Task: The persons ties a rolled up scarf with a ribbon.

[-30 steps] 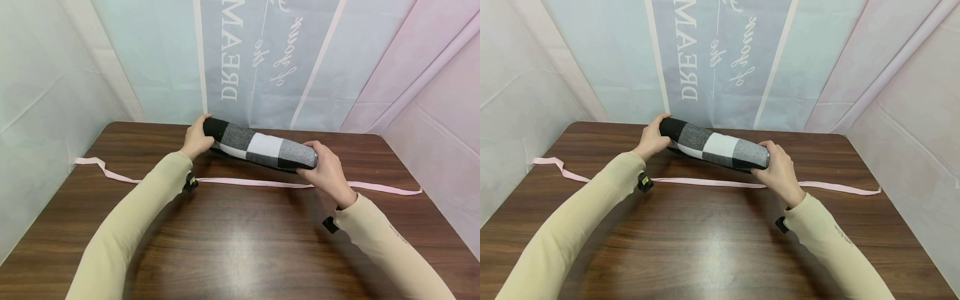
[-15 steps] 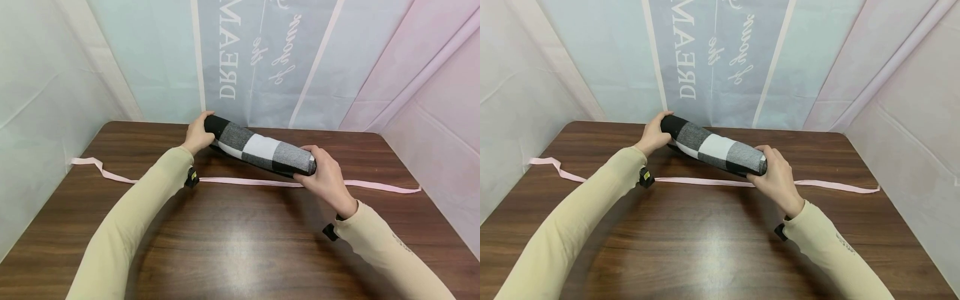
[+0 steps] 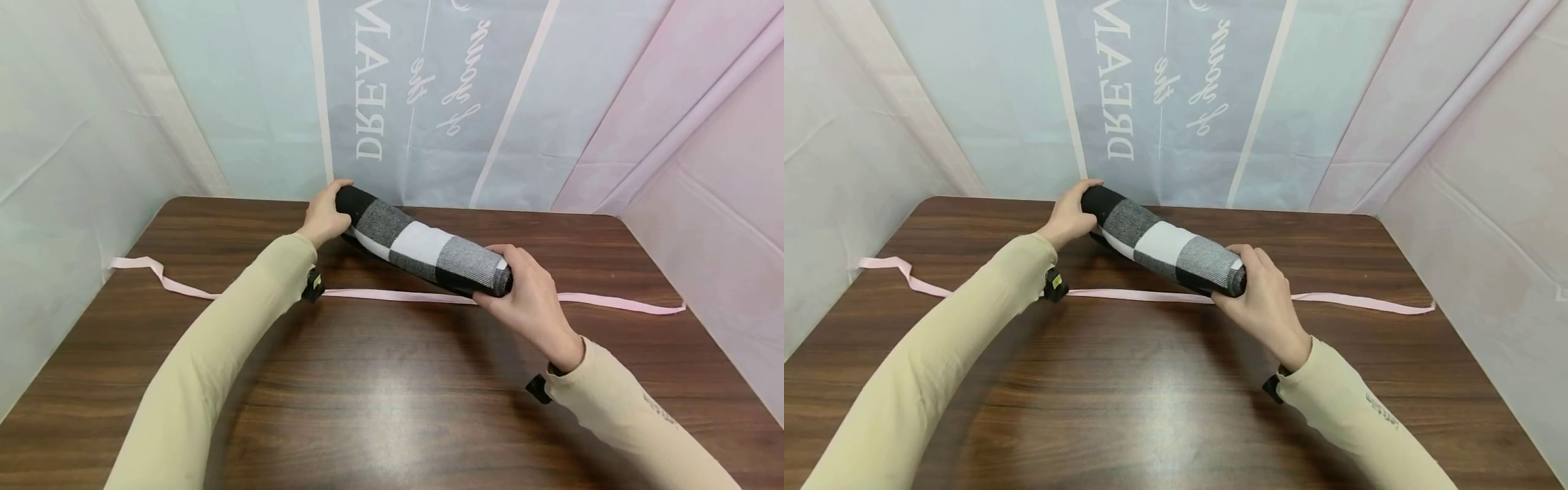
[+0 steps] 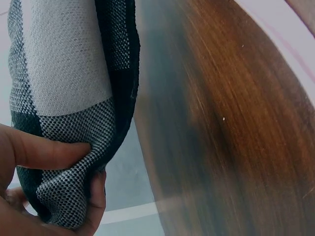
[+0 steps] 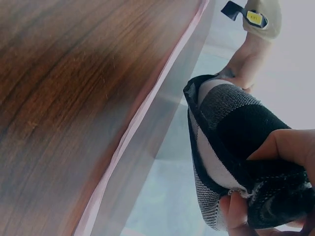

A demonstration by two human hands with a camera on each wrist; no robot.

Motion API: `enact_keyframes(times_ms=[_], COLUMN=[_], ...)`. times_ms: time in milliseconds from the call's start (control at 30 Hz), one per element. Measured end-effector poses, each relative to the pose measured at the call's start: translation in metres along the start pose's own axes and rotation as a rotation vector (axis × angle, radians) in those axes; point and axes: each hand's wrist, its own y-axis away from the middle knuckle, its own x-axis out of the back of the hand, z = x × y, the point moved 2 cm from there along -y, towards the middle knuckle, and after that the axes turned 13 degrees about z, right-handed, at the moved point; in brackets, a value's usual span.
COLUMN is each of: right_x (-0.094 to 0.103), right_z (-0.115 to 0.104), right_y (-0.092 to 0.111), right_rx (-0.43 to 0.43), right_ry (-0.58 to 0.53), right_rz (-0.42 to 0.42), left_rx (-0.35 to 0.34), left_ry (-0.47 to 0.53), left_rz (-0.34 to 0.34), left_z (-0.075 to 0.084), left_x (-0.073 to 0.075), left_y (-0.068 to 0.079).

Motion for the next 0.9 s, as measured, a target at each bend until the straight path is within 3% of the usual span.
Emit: enact_keyframes(times_ms=[500, 900], right_x=[0.004, 0.005], right_z=[-0.029, -0.045], right_y=[0.019, 0.031], right_rx=[0.060, 0.078], right_ry=[0.009, 0.005], right_rz=[0.044, 0.029], left_rx=[-0.053, -0.145], left_ry=[-0.029, -0.076], left_rz=[0.003, -0.015], left_z=[0.006, 0.010], left_x=[-0.006, -0.010], left_y=[-0.006, -0.007])
